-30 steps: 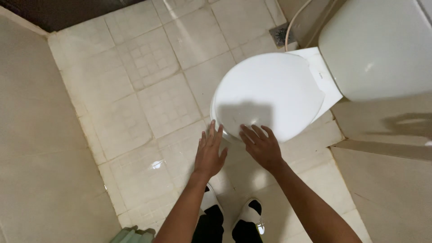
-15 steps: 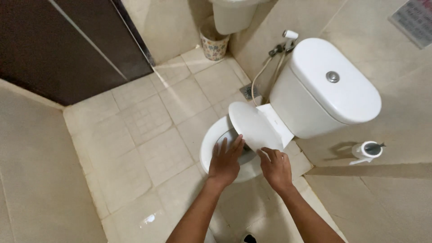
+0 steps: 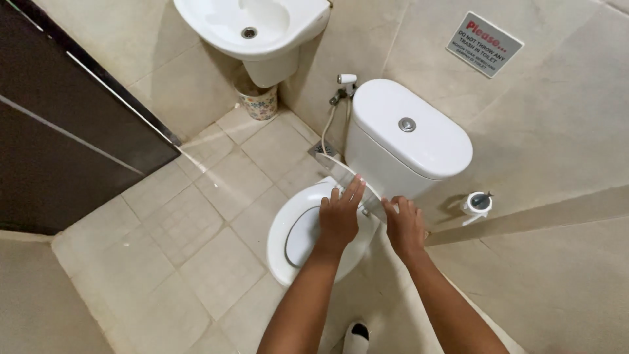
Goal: The person opens the toilet lid and uses a handheld bidet sprayer to rinse the toilet bowl. They then retrieve a bottle of cleaning liquid, pour it into the bowl, and place the bottle back on the wall shelf.
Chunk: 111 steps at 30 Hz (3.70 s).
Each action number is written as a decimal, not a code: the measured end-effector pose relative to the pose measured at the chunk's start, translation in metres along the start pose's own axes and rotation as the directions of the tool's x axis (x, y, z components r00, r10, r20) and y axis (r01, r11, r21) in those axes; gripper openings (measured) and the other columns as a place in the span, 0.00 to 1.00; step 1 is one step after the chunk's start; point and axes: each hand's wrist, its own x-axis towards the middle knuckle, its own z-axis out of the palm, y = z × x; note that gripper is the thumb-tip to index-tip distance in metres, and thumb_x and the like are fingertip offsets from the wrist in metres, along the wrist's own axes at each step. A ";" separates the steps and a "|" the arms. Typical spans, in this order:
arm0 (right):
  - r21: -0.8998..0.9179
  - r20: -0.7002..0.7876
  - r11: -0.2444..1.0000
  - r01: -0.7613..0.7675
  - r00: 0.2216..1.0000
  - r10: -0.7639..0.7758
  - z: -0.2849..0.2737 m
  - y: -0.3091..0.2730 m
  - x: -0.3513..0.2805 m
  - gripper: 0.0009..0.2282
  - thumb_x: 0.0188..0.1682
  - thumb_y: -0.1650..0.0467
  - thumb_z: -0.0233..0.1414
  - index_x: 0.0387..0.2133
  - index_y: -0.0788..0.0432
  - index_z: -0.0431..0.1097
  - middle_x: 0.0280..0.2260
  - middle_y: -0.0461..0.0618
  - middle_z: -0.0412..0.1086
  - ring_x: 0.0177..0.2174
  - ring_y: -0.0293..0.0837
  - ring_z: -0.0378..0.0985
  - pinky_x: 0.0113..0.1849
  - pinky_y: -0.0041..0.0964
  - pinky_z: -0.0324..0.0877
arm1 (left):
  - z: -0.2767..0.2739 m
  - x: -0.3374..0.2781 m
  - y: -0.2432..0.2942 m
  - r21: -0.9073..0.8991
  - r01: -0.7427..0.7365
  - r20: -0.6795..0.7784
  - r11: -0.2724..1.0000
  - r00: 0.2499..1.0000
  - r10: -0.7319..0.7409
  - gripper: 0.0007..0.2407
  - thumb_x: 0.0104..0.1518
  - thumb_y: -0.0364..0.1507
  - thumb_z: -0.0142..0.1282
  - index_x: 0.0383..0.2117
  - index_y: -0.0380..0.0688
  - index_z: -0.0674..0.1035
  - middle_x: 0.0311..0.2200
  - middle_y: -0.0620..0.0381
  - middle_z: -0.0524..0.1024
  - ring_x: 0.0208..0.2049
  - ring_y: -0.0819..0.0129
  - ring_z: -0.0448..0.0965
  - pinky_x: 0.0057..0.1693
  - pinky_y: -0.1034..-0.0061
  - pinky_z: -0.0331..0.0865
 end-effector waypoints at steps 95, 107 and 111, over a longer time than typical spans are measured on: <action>0.233 0.077 0.799 0.554 0.809 -0.583 0.255 -0.137 -0.208 0.16 0.41 0.69 0.62 0.45 0.51 0.74 0.51 0.43 0.70 0.50 0.43 0.70 0.52 0.53 0.58 | 0.123 -0.338 -0.158 0.012 0.692 0.555 0.722 0.596 -0.580 0.37 0.53 0.26 0.56 0.71 0.45 0.51 0.74 0.56 0.40 0.65 0.54 0.60 0.61 0.56 0.62; 0.215 0.034 0.775 0.594 0.789 -0.614 0.175 -0.145 -0.175 0.16 0.40 0.69 0.61 0.44 0.51 0.75 0.49 0.41 0.71 0.48 0.42 0.70 0.50 0.52 0.58 | 0.053 -0.309 -0.130 -0.071 0.639 0.462 0.766 0.702 -0.542 0.38 0.49 0.20 0.54 0.71 0.49 0.53 0.74 0.65 0.45 0.62 0.57 0.64 0.59 0.59 0.62; 0.200 -0.056 0.800 0.566 0.822 -0.567 0.132 -0.140 -0.150 0.14 0.41 0.71 0.61 0.43 0.51 0.75 0.48 0.40 0.73 0.45 0.41 0.72 0.50 0.49 0.58 | 0.024 -0.283 -0.116 -0.143 0.556 0.378 0.819 0.795 -0.474 0.38 0.46 0.17 0.55 0.69 0.49 0.58 0.74 0.64 0.49 0.61 0.57 0.65 0.60 0.61 0.61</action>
